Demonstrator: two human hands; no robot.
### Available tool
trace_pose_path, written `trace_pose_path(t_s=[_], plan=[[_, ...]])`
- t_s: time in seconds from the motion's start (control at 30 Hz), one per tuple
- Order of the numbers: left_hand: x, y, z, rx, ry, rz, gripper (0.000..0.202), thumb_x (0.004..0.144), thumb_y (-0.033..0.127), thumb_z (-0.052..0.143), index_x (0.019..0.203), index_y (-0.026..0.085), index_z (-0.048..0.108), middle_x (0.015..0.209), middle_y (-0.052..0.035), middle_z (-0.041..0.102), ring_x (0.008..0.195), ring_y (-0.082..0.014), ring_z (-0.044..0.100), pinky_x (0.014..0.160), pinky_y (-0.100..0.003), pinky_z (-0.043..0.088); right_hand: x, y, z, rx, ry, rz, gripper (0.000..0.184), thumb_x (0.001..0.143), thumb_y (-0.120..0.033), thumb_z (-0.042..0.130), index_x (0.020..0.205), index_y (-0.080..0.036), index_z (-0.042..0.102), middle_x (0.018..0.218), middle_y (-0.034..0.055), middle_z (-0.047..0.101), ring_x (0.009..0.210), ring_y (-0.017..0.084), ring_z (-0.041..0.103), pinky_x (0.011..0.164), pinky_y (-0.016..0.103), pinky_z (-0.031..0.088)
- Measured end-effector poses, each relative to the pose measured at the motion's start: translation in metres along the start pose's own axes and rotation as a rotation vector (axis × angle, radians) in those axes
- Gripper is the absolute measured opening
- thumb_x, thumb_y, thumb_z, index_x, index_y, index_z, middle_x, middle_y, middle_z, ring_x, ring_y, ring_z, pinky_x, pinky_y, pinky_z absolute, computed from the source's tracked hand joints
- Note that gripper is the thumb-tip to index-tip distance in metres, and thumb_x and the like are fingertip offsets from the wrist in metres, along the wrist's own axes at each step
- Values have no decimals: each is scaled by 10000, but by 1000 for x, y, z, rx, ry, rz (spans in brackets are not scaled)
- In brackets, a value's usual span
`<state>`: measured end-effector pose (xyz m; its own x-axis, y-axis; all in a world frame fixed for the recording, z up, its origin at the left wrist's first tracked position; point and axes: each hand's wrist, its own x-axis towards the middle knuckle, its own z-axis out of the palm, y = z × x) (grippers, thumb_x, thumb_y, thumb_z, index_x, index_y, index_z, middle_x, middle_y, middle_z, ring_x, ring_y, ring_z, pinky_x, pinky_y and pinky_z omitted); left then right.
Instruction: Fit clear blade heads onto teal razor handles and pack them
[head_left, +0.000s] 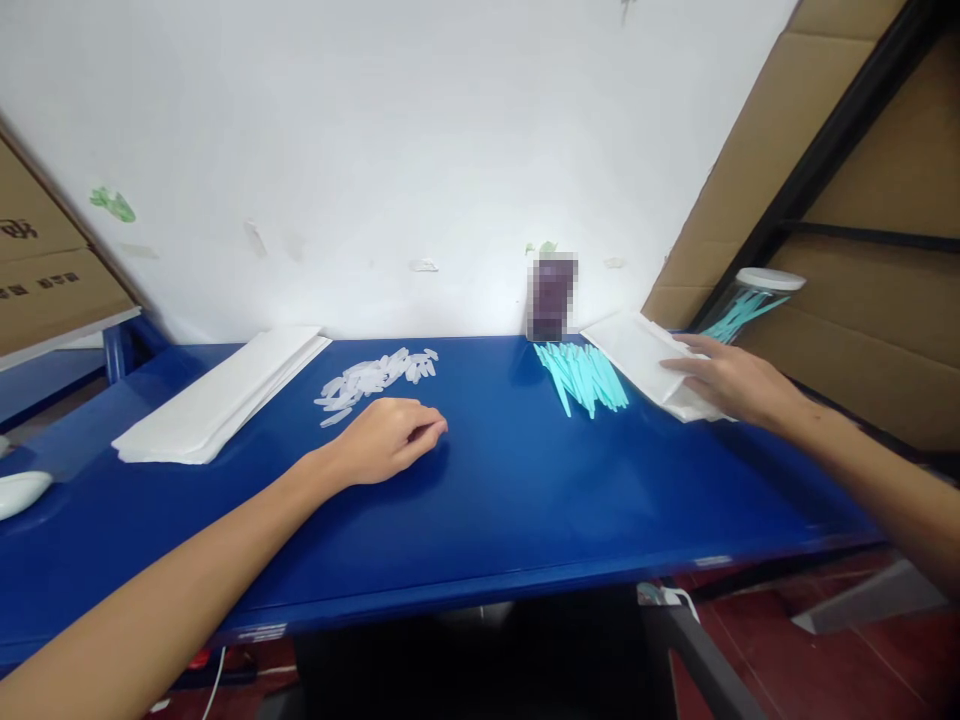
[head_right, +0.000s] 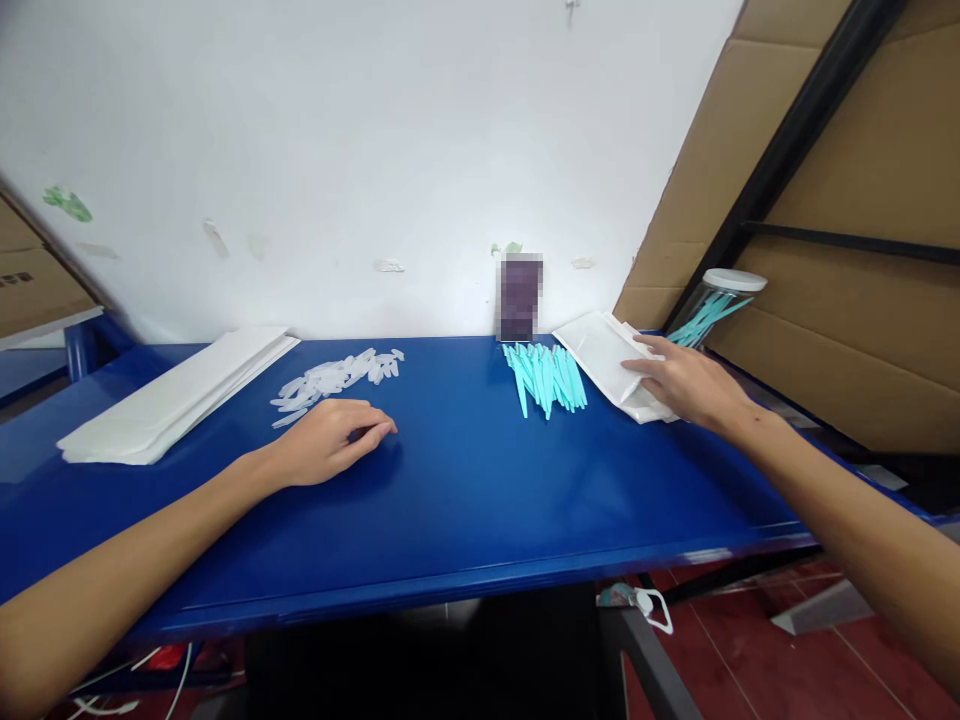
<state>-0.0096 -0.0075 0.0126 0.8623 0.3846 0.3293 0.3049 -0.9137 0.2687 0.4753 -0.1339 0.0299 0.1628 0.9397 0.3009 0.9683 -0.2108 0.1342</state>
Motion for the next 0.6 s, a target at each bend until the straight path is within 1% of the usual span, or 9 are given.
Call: trace_pose_path(t_s=[0.1,0.17,0.23,0.27,0.3,0.37,0.43,0.5,0.6], plan=[[0,0,1,1,-7,3,401,1030,375,393,883,205,726,711,-43,686,686,-185,648,672,-290,462,6,-10,2,-81,-148,-81,409,916,-312,531,1262,-277,746,1606,124,431,1152,336,661,969,452,514],[0,1,1,5,-9,4,399,1029,368,396,876,204,725,713,-43,687,683,-184,648,669,-288,459,12,-12,-1,-82,-221,-70,458,884,-366,603,1318,-272,714,1594,143,449,1213,366,627,1014,476,479],[0,1,1,12,-14,5,396,1030,358,397,870,202,724,720,-44,690,686,-184,651,670,-288,459,17,-13,-8,-52,-269,-42,469,867,-432,627,1301,-280,720,1548,141,513,1305,389,563,1052,505,438],[0,1,1,16,-18,5,395,1031,353,397,866,202,723,723,-45,691,689,-185,653,671,-288,459,18,-15,-13,-24,-258,-31,445,884,-460,596,1268,-282,733,1521,131,546,1335,386,539,1056,507,426],[0,1,1,20,-22,5,393,1032,348,398,865,202,722,728,-45,693,692,-185,655,674,-288,459,19,-18,-19,8,-212,-26,425,912,-479,544,1230,-281,744,1494,118,575,1342,374,534,1042,497,427],[0,0,1,25,-29,5,391,1033,344,398,863,203,720,735,-45,697,696,-185,658,679,-287,461,21,-26,-27,74,-44,-26,430,947,-471,448,1173,-256,745,1397,107,650,1281,340,579,963,445,451],[0,0,2,31,-32,5,390,1035,342,395,868,201,718,743,-46,701,701,-186,660,685,-286,464,23,-38,-30,97,103,-22,425,919,-441,444,1143,-216,726,1247,114,717,1153,310,642,872,396,459],[0,0,2,38,-36,8,393,1039,341,391,875,198,718,755,-48,706,708,-184,662,689,-285,466,29,-50,-24,86,122,5,425,871,-445,475,1102,-183,717,1105,123,745,1038,298,672,822,376,455],[-1,0,2,53,-47,10,401,1047,340,383,891,191,720,781,-51,718,720,-181,664,697,-287,466,45,-62,-3,58,26,58,473,874,-504,453,1046,-168,738,1012,149,754,962,333,678,770,402,457]])
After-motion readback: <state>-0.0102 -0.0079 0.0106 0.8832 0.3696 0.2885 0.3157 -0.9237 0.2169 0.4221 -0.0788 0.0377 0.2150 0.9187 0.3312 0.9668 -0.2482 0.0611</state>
